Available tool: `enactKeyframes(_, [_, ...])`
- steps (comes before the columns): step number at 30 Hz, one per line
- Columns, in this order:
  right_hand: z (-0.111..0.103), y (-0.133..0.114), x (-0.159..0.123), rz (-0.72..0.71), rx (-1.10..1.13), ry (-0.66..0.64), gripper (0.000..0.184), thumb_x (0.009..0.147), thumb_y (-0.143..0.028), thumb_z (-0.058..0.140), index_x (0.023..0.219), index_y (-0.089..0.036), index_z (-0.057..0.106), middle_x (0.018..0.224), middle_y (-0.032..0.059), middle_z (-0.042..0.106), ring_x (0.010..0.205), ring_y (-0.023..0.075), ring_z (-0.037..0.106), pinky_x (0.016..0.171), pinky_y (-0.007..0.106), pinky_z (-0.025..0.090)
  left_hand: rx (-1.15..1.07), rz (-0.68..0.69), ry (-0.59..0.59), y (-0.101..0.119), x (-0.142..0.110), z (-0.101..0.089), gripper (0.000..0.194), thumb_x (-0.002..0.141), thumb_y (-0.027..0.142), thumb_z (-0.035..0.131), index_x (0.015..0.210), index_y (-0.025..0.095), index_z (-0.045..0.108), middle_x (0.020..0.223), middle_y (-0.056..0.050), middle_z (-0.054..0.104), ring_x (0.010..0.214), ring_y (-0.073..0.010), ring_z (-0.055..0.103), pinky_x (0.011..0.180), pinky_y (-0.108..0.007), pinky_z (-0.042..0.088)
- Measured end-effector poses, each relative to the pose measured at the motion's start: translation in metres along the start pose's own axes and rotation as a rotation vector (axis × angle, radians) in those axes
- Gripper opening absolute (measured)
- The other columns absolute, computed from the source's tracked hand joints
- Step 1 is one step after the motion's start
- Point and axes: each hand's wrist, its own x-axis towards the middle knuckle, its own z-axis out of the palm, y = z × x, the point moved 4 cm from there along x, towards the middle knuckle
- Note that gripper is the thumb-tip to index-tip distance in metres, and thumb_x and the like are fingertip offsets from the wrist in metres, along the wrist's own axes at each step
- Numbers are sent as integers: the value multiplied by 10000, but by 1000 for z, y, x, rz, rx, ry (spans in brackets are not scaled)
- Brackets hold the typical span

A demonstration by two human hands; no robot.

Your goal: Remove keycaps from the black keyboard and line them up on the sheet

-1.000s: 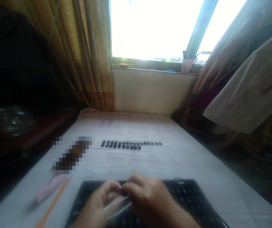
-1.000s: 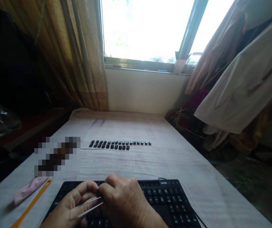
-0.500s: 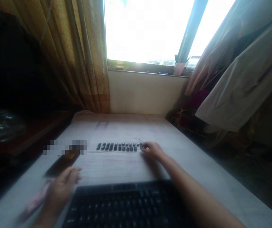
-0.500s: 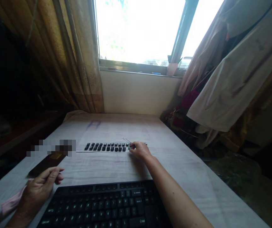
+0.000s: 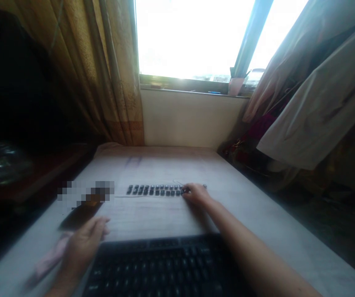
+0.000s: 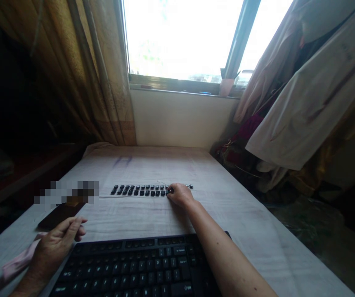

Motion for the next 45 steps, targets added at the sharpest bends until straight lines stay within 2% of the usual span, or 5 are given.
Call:
enactKeyframes(15, [-15,3,-8,0,209,77,240,688,-153,705,905,-235,764,840,27,755,841,208,677,764,270,462,22,-15,-18,-2,0,1,433,787,601,472,811,236,703,624,-9,702,568,-195,671,532,-264,544])
enactKeyframes(23, [-68,8,-57,21,687,258,649,917,-645,271,927,-147,687,759,68,688,540,130,564,504,247,428,64,7,-36,0,-1,3,435,789,602,461,822,238,698,645,-7,714,595,-193,680,555,-255,533])
enactKeyframes(27, [-82,8,-101,-41,1154,383,645,818,-760,410,672,-176,645,633,49,618,569,142,562,535,260,453,82,23,-32,13,-5,2,408,772,585,480,829,245,699,651,1,719,631,-192,686,582,-243,526])
enactKeyframes(33, [-70,-9,-127,-44,939,157,743,801,-820,330,552,-177,608,421,-63,305,387,77,280,398,241,225,112,26,-36,17,-7,0,396,772,575,475,825,247,691,660,0,724,654,-201,692,607,-260,527])
enactKeyframes(45, [-46,-36,-135,-102,695,-380,78,834,-234,615,870,-172,645,730,-9,639,681,126,592,660,253,476,153,66,-41,23,-8,1,355,787,550,480,814,266,690,659,3,736,675,-220,700,628,-287,540])
